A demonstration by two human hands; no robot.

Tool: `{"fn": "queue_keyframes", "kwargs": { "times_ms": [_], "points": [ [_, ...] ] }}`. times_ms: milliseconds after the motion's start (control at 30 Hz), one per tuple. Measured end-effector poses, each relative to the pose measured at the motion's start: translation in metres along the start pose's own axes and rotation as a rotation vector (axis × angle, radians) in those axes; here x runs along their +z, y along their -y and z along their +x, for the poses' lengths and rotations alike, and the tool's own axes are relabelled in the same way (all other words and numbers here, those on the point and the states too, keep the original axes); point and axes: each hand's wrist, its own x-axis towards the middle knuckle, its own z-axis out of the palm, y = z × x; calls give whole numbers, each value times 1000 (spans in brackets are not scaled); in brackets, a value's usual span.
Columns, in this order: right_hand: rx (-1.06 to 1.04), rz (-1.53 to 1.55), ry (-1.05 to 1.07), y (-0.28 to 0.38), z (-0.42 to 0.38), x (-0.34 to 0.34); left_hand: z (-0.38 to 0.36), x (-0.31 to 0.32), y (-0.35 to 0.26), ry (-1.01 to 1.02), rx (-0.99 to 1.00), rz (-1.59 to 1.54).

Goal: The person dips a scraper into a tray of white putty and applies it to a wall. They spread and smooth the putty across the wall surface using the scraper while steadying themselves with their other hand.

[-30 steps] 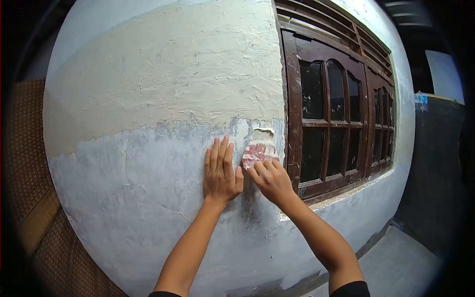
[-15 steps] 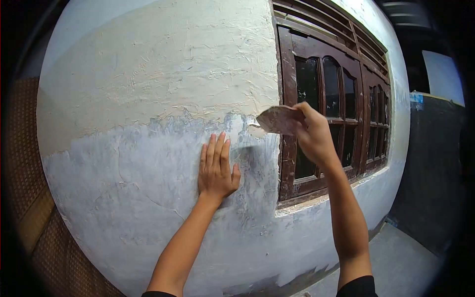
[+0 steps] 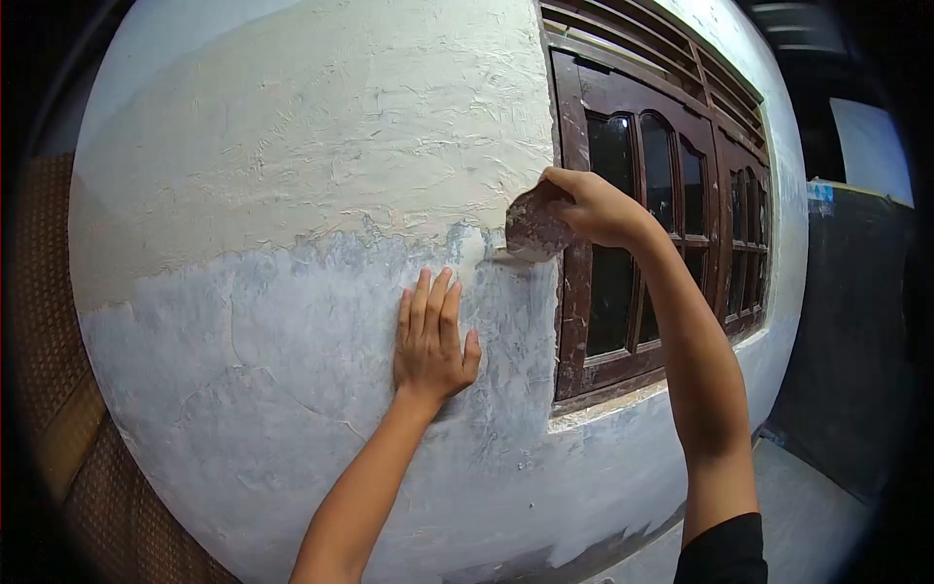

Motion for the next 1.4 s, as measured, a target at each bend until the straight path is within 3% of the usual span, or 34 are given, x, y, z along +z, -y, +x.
{"fn": "queue_keyframes", "kwargs": {
  "times_ms": [333,500,600,767,833,1000,1133,1267,1400],
  "points": [
    [-28,198,-142,-4,2,-10,0,1,1,-6,-4,-2],
    [-2,11,-75,-10,6,6,0,0,-1,-5,-5,1],
    [7,69,-241,-13,7,-4,0,1,0,-11,-1,-2],
    [21,209,-173,-20,-3,-1,0,1,1,-9,-2,0],
    [19,63,-134,-26,-6,10,-1,1,0,-7,1,-6],
    [108,176,-330,-32,-12,-3,0,1,0,-13,0,-1],
    [64,213,-169,-34,-18,7,-1,2,0,-14,-2,1],
    [110,29,-209,-32,-18,12,0,0,-1,-7,3,6],
    [174,267,-327,-42,-19,0,0,1,0,-15,5,4]
  ]
}}
